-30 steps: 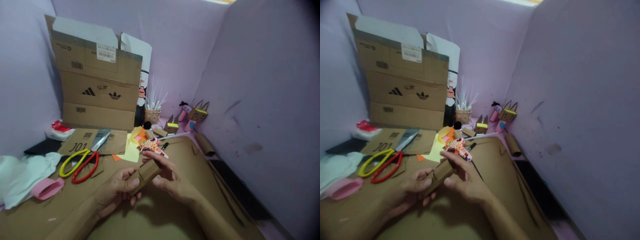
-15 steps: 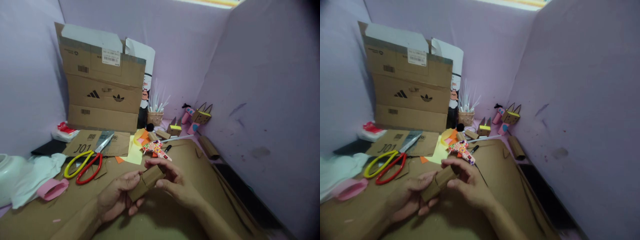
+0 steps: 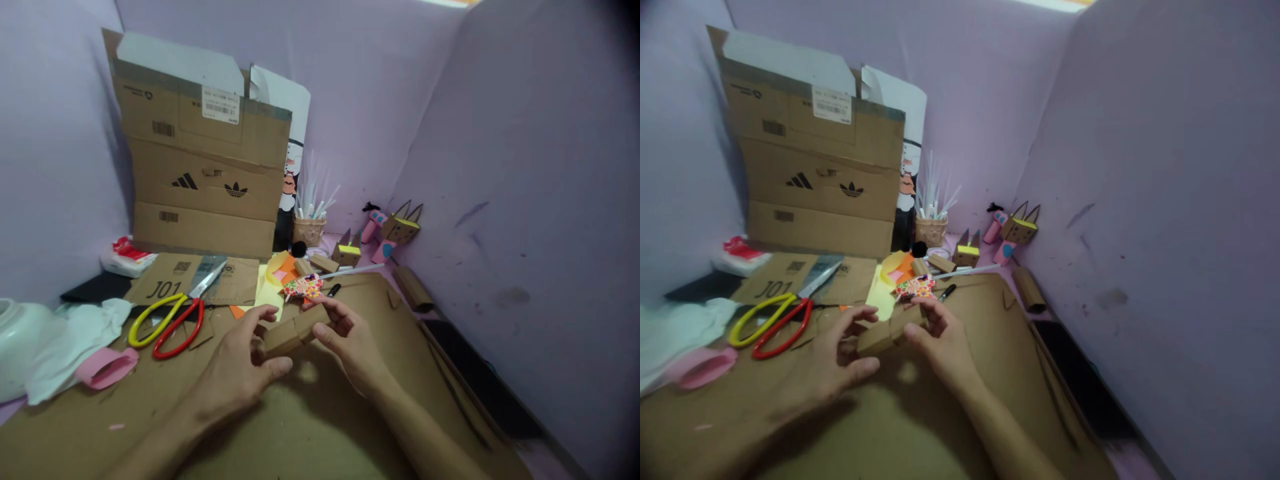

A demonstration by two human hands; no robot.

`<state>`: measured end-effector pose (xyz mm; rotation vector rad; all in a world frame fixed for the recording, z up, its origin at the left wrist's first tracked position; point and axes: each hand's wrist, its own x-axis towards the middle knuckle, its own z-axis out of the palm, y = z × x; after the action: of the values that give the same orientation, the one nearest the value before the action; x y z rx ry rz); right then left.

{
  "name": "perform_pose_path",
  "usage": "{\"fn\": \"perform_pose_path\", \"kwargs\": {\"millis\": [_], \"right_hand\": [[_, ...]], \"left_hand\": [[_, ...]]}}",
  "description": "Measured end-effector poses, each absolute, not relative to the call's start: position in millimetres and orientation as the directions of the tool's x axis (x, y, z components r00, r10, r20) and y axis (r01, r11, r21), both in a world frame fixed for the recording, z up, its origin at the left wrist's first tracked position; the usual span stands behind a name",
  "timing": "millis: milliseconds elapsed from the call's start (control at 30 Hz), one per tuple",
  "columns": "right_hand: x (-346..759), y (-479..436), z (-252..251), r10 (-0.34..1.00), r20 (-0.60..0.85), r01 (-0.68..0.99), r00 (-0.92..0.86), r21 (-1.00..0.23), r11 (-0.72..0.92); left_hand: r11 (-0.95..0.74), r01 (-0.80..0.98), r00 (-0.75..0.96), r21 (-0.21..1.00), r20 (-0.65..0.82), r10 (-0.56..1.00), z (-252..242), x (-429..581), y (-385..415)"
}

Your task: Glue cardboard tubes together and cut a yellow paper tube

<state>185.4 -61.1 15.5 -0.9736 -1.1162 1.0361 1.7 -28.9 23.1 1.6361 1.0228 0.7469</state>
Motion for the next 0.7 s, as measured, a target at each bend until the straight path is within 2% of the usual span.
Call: {"fn": "perform_pose_path", "kwargs": {"millis": [67,167,267,400,567,700], "right_hand": [[183,-61,13,0.973,0.200,-0.123,0.120,-0.969,0.214],[183,-62,11,0.974,0.208,-0.102,0.087,-0.971,0.216],[185,-63,9,0.976,0.218,-0.064,0.004,-0.974,0.217],[186,-68,7,0.974,0.211,0.135,-0.076,-0.966,0.220],[181,-73,7,0.964,0.247,0.246,-0.097,-0.933,0.264],[176,-75,9,0.955,0.283,0.259,-0.088,-0.919,0.296]], "left_hand": [[-0.210,0.447,0.401,0.870,0.016,0.916,27,3,-32],[-0.263,0.508,0.419,0.820,0.031,0.907,33,4,-34],[-0.270,0.479,0.485,0.835,0.004,0.874,36,3,-33],[-0.284,0.361,0.553,0.888,0.042,0.832,34,0,-31],[-0.105,0.246,0.529,0.964,-0.042,0.848,23,3,-31],[0.001,0.199,0.489,0.980,-0.100,0.866,20,6,-35]]}}
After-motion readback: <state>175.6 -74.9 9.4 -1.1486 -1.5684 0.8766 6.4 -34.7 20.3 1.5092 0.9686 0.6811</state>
